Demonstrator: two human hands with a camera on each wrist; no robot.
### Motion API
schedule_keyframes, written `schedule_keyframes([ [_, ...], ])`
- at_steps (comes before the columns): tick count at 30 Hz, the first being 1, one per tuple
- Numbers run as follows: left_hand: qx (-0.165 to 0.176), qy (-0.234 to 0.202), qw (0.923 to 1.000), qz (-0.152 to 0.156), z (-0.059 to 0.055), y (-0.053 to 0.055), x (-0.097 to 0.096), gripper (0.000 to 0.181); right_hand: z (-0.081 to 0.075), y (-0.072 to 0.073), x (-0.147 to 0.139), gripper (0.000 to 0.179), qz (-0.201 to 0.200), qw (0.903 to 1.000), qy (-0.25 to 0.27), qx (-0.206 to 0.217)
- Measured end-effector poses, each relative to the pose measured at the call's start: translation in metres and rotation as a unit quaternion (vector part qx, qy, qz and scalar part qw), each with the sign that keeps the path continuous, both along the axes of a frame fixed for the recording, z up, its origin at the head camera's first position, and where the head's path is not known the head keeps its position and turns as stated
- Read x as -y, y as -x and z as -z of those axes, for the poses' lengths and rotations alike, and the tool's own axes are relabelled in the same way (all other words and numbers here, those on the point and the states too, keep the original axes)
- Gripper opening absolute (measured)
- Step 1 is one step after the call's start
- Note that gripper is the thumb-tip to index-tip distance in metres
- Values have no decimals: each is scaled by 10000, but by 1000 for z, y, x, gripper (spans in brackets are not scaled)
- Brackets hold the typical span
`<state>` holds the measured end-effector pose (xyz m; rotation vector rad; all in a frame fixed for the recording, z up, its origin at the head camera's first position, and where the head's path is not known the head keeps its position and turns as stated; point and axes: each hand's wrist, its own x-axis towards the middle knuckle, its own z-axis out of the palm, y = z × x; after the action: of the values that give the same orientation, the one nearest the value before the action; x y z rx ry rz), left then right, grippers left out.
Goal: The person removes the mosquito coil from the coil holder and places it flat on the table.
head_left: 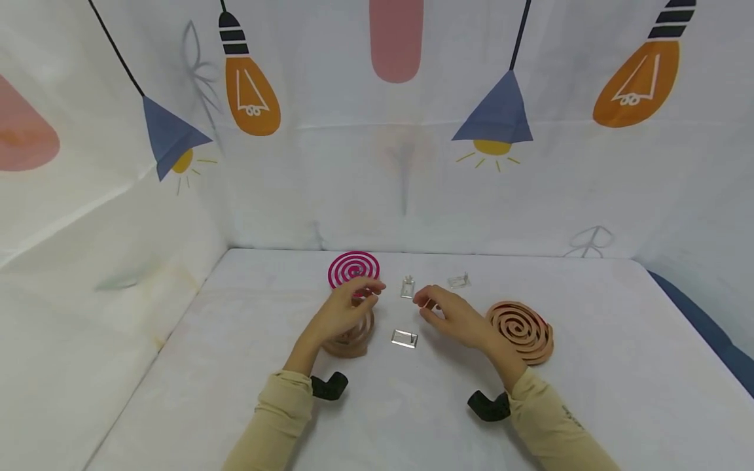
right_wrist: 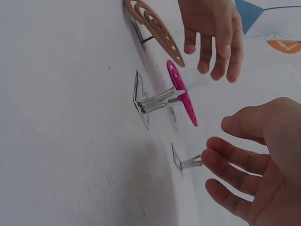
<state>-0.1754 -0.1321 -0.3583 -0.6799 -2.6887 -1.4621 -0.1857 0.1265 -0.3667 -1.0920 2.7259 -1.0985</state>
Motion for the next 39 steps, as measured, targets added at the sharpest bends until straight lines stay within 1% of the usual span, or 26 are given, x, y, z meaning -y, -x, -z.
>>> schedule_keyframes([
  [2, -95, -61, 9999, 81, 0, 1, 2, 26, 1, 0, 1, 22, 10, 10000, 3, -42],
  [6, -111, -93, 9999, 11, -1, 0, 9, 26, 1, -1, 6, 22, -41, 10000, -52, -33],
  [9, -62, -104, 9999, -117, -2, -4, 16, 26, 2, -3, 11, 22, -148, 9998, -144, 6],
  [11, -81, -104, 9997, -217, -5, -9, 22, 26, 3, -4, 16, 22, -207, 9996, -190, 44],
  [16, -138, -230, 9991, -334, -23, -25, 30, 25, 5, -9, 26, 23, -295, 9992, -196, 208],
  [18, -106, -227, 9990, -362, -29, -27, 31, 25, 6, -10, 28, 24, -318, 9990, -192, 248],
  [19, -116, -175, 9991, -369, -30, -28, 33, 25, 6, -10, 29, 25, -322, 9990, -191, 249],
  [21, -145, -49, 9990, -408, -26, -25, 36, 25, 6, -11, 30, 26, -314, 9990, -188, 237],
  [26, -419, 273, 9976, -472, -8, -13, 48, 25, 6, -12, 32, 26, -318, 9993, -132, 166],
  [28, -519, 307, 9972, -451, -5, -11, 53, 25, 6, -13, 34, 25, -344, 9992, -125, 152],
  [32, -596, 317, 9971, -349, -3, -11, 63, 23, 7, -14, 40, 26, -398, 9990, -168, 118],
  [34, -585, 424, 9969, -300, -4, -11, 67, 21, 7, -15, 44, 28, -378, 9990, -242, 76],
  [36, -526, 522, 9969, -248, -6, -12, 71, 22, 6, -17, 48, 30, -345, 9990, -291, 19],
  [39, -336, 634, 9974, -121, -7, -12, 76, 24, 4, -20, 54, 35, -317, 9988, -364, -40],
])
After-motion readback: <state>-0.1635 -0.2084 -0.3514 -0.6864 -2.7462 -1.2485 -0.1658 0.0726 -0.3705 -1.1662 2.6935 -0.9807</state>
